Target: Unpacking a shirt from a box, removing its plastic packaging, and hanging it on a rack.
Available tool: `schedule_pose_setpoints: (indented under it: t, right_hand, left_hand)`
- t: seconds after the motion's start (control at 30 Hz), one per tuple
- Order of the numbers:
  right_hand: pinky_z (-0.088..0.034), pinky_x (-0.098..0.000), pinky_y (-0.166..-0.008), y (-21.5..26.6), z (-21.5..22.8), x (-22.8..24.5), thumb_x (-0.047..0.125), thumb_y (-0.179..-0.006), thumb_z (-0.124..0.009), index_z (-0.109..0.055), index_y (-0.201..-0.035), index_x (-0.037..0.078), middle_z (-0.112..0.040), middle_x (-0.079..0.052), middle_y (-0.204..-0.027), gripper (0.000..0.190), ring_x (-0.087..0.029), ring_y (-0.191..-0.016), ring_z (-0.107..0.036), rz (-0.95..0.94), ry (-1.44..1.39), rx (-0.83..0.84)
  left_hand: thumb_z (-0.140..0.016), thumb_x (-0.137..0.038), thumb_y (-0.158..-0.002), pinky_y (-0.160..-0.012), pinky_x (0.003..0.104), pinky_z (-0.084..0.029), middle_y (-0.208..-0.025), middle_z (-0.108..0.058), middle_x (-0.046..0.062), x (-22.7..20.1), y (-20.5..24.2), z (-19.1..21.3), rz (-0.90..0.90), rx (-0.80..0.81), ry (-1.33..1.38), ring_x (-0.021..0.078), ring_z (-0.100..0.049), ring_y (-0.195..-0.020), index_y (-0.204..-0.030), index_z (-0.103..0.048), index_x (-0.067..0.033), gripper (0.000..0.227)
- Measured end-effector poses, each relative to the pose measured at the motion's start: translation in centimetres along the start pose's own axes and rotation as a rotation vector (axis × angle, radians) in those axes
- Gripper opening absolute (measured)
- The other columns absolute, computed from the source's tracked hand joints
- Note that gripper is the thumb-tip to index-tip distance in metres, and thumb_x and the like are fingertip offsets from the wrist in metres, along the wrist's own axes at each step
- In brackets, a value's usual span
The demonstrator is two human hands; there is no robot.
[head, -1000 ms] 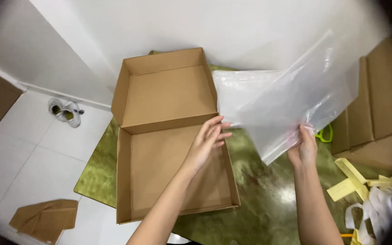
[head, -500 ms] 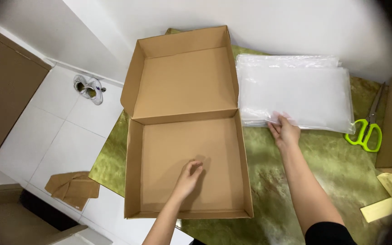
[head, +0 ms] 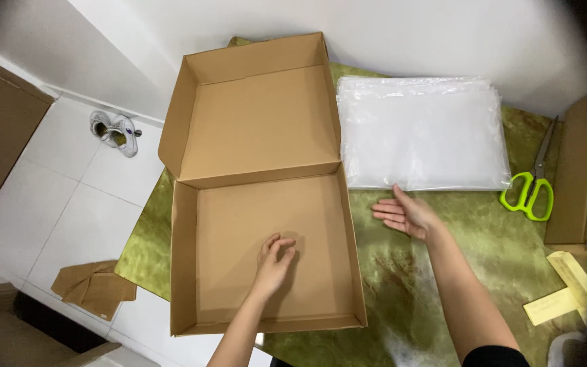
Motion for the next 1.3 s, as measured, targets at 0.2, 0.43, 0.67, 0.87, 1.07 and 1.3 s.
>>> schedule_pose_setpoints:
  t: [0.2,0.43,0.67,0.87,1.07,1.3]
  right_hand:
    - [-0.051,-0.0385,-0.111,-4.9,-0.4,2.9,0.039,-0.116,-0.046,-0.050,-0.148,-0.007,-0.060,-0.021,-0.152,0.057,-0.032,-0.138,-0.060,0.153,-0.180,-0.015]
    - [-0.057,-0.0402,-0.109,-6.2,-2.2,3.5,0.049,-0.113,-0.047,-0.044,-0.152,-0.008,-0.058,-0.023,-0.153,0.068,-0.034,-0.136,-0.062,0.098,-0.319,-0.053]
    - [-0.069,-0.0215,-0.084,-12.3,0.5,0.0,0.032,-0.104,-0.073,-0.064,-0.125,0.007,-0.075,-0.011,-0.134,0.033,-0.021,-0.113,-0.079,0.049,-0.749,-0.044]
    - [-0.065,-0.0201,-0.070,-12.1,-0.1,4.4,0.014,-0.101,-0.071,-0.067,-0.113,0.007,-0.081,-0.013,-0.122,0.014,-0.023,-0.110,-0.080,0.057,-0.695,-0.051]
    - [-0.065,-0.0375,-0.094,-10.0,-1.9,6.3,0.032,-0.107,-0.063,-0.065,-0.125,-0.006,-0.076,-0.022,-0.130,0.042,-0.031,-0.119,-0.076,-0.011,-0.551,-0.011]
    - [-0.066,-0.0271,-0.072,-10.6,-0.6,4.2,0.034,-0.095,-0.078,-0.059,-0.127,0.012,-0.074,-0.028,-0.123,0.043,-0.026,-0.095,-0.079,0.022,-0.897,-0.127]
  left_hand:
    - [-0.067,-0.028,-0.103,-0.127,0.055,-0.030,-0.156,-0.045,0.027,-0.3,-0.1,0.0,0.043,0.012,0.066,0.0502,-0.038,-0.153,-0.131,-0.074,-0.0235,0.029]
    - [-0.068,-0.028,-0.103,-0.126,0.055,-0.033,-0.155,-0.045,0.028,-0.4,0.0,-1.3,0.089,0.039,0.113,0.0501,-0.041,-0.151,-0.135,-0.072,-0.0230,0.032]
    - [-0.068,-0.029,-0.104,-0.126,0.053,-0.032,-0.155,-0.044,0.027,-0.8,0.2,-1.6,0.125,0.070,0.140,0.0483,-0.039,-0.152,-0.136,-0.072,-0.0223,0.033]
    - [-0.060,-0.035,-0.101,-0.123,0.033,-0.035,-0.147,-0.058,0.001,0.8,-0.4,-2.7,0.178,0.094,0.103,0.0150,-0.049,-0.145,-0.130,-0.075,-0.0255,0.033]
    - [-0.059,-0.038,-0.102,-0.123,0.035,-0.038,-0.148,-0.056,0.004,-0.4,0.0,-2.6,0.197,0.137,0.101,0.0183,-0.053,-0.142,-0.133,-0.073,-0.0253,0.036]
    - [-0.060,-0.035,-0.101,-0.116,0.028,-0.043,-0.141,-0.061,0.001,1.5,-0.6,-3.1,0.195,0.111,0.119,0.0134,-0.061,-0.128,-0.131,-0.075,-0.0254,0.035]
Point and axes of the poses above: each hand's wrist, its own y-axis away from the middle knuckle, its own z-axis out of the back of the hand, x = y × z, the point moved 5 cm from there along -y, towards the middle knuckle
